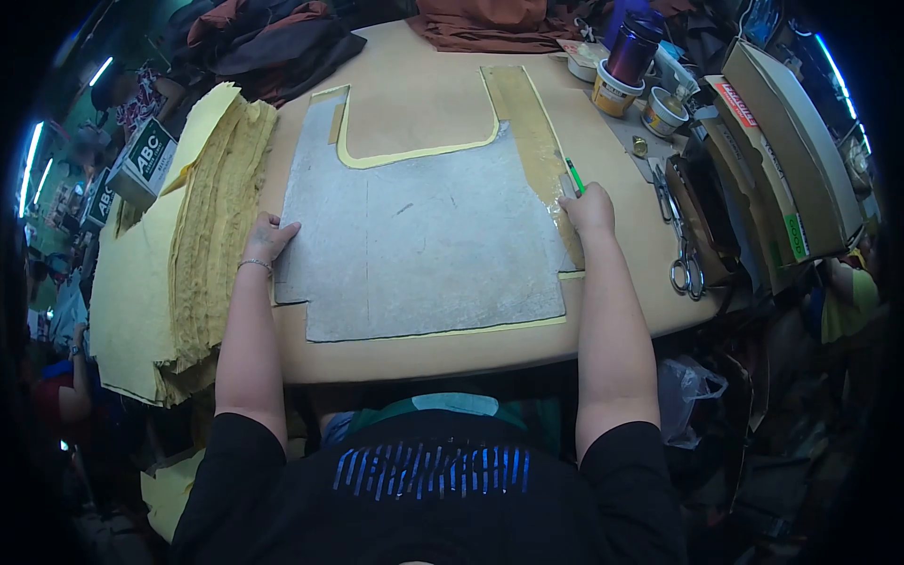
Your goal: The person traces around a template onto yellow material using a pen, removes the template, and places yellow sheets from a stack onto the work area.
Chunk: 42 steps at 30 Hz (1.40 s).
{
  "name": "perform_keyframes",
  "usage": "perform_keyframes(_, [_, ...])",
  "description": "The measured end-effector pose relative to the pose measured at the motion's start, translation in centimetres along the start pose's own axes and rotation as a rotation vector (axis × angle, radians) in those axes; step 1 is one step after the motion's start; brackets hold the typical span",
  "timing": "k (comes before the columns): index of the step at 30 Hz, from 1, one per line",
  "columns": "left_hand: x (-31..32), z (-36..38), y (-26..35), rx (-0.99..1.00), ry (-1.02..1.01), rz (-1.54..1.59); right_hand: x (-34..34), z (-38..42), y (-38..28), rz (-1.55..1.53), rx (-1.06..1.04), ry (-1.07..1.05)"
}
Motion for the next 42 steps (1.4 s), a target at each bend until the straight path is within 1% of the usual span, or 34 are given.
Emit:
perform_keyframes(2, [0.4,-0.1,-0.1,0.007,-0.042,0.097,0.1,-0.2,0.1,-0.014,-0.013,0.002])
perform_keyframes(5, [-0.1,0.9,0.8,0.010,-0.039,0.146,0.2,-0.3,0.0,-0.027,-0.035,0.005])
perform_keyframes(8, [-1.3,1.3,2.1,0.168,0.066,-0.002,-0.2,0.0,-0.4,0.048,-0.092,0.101])
perform_keyframes(11, [-1.7,0.9,1.7,0.204,0.147,-0.001,-0.2,-0.2,-0.5,0.030,-0.070,0.051])
perform_keyframes(14, [-1.6,0.8,1.6,0.190,0.088,0.113,0.2,-1.0,0.0,-0.050,-0.027,-0.029])
perform_keyframes(17, [-1.6,0.9,1.5,0.184,0.079,0.122,0.9,-2.0,0.9,-0.154,0.046,-0.155])
perform_keyframes(18, [-1.5,0.8,1.4,0.188,0.070,0.123,1.3,-2.5,1.2,-0.173,0.057,-0.167])
perform_keyframes(20, [-0.5,1.0,0.9,0.154,-0.028,0.258,1.7,-2.8,1.5,-0.210,0.071,-0.187])
perform_keyframes(22, [0.3,1.2,0.5,0.110,-0.119,0.393,1.7,-2.7,1.5,-0.163,0.058,-0.172])
perform_keyframes(25, [0.7,1.1,0.4,0.108,-0.153,0.429,1.3,-2.5,1.5,-0.175,0.059,-0.183])
perform_keyframes(29, [0.8,0.6,-0.5,0.107,-0.104,0.353,1.1,-2.5,1.4,-0.175,0.055,-0.217])
perform_keyframes(35, [0.7,1.3,0.3,0.104,-0.089,0.333,0.5,-1.5,0.8,-0.104,0.015,-0.158])
perform_keyframes(38, [0.5,1.7,0.8,0.121,-0.066,0.273,0.4,-1.2,0.4,0.033,-0.024,-0.134])
perform_keyframes(42, [0.5,1.1,0.4,0.130,-0.071,0.218,0.6,-1.2,0.8,0.008,-0.055,-0.091])
Point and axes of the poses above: each hand's wrist, its own z-axis away from the middle knuckle, its own x-axis out of the palm, y = z × x, the point moved 7 cm from there along -z, towards the middle knuckle, and after that the axes turned 5 degrees about z, right-handed, at the moved point
